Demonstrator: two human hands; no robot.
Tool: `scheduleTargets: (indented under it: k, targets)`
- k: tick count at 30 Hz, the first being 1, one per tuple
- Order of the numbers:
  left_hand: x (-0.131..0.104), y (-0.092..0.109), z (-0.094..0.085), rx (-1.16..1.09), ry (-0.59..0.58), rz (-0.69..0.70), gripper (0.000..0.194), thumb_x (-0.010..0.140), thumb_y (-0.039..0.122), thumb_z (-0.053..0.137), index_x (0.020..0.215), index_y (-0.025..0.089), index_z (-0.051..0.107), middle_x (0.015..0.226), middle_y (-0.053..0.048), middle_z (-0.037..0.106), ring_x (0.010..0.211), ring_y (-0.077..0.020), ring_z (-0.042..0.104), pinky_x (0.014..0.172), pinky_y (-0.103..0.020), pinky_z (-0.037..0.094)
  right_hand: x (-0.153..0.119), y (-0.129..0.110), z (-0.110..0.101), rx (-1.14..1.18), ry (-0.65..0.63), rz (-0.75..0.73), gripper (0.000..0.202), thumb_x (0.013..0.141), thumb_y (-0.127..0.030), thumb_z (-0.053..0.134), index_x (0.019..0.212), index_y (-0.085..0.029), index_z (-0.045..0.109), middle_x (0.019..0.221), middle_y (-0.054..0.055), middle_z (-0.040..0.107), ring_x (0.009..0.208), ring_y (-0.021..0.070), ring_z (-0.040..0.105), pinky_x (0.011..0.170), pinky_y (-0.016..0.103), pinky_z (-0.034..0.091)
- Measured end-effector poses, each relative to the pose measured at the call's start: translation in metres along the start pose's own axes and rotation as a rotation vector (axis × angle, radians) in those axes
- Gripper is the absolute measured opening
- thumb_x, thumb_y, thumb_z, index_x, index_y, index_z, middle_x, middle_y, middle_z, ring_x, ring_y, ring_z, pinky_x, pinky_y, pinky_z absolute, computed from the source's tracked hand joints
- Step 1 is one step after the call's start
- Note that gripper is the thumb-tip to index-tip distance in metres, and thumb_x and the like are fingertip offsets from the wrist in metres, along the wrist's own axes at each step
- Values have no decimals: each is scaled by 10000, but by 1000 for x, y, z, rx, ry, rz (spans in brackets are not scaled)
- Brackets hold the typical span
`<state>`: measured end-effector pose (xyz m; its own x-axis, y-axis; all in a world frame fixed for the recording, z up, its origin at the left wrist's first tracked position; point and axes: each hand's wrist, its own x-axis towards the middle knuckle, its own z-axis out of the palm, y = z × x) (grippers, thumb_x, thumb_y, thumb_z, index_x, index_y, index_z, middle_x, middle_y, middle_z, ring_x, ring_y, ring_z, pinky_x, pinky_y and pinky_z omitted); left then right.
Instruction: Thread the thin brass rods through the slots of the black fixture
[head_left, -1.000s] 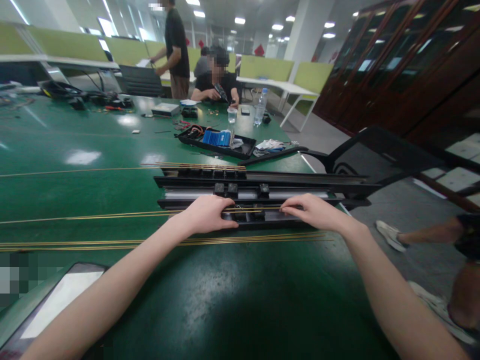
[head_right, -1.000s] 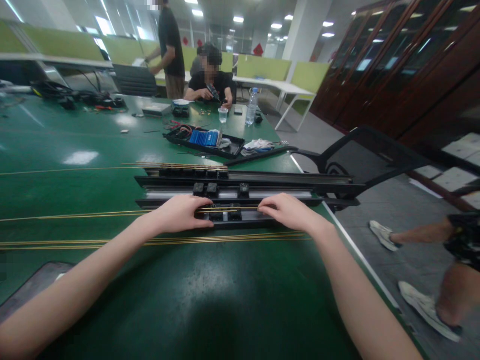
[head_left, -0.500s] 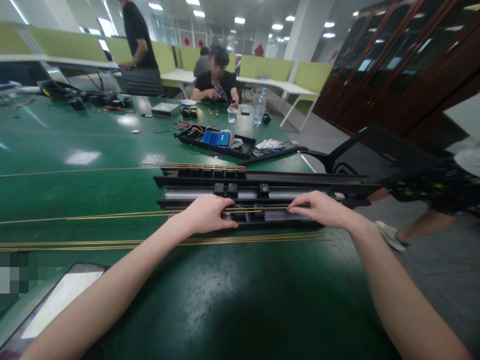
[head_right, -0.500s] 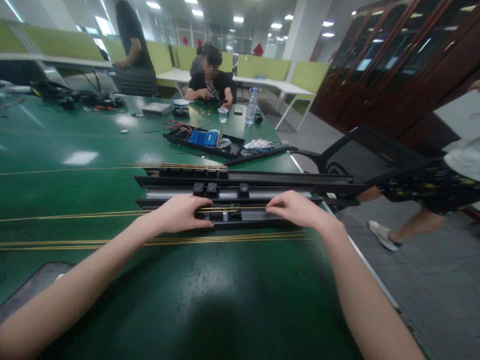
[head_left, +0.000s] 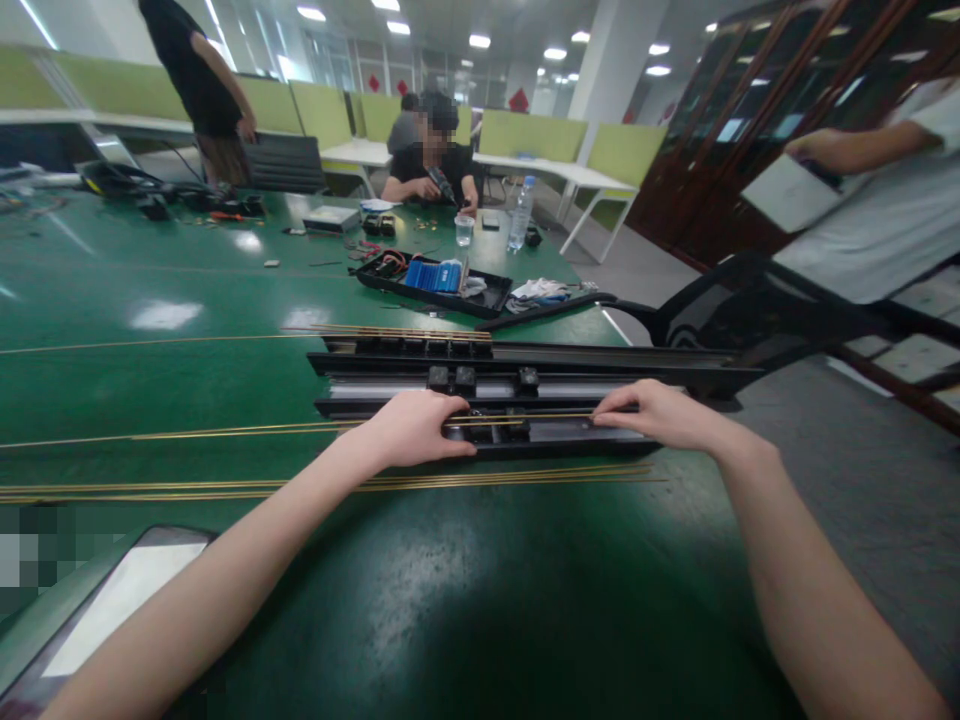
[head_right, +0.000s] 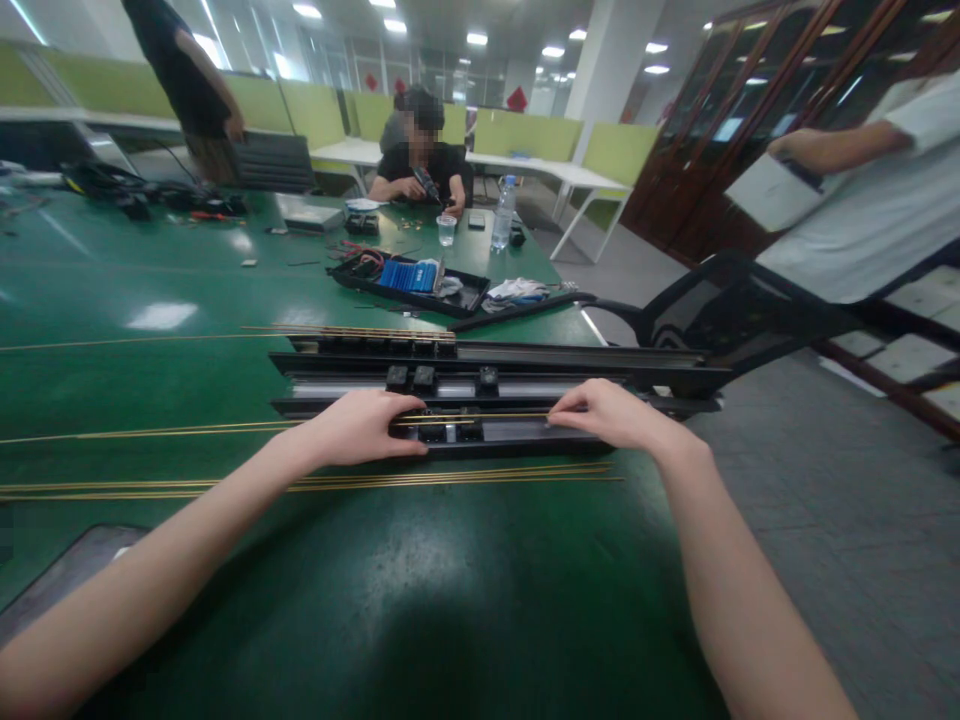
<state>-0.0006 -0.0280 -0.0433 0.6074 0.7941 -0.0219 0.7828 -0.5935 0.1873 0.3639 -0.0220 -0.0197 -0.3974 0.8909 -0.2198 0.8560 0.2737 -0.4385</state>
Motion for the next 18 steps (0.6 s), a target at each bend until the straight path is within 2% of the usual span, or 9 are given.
scheduleTargets:
  k: [18]
  targets:
    - [0,-1,1,2,2,6,730,812,701,539,1339,200,603,1204,-127,724,1063,-312,693,886,-385,520,-7,17,-12,51,-43,103,451,827,-606,607,926,-217,813,883,41,782,854,274,681,767,353,513]
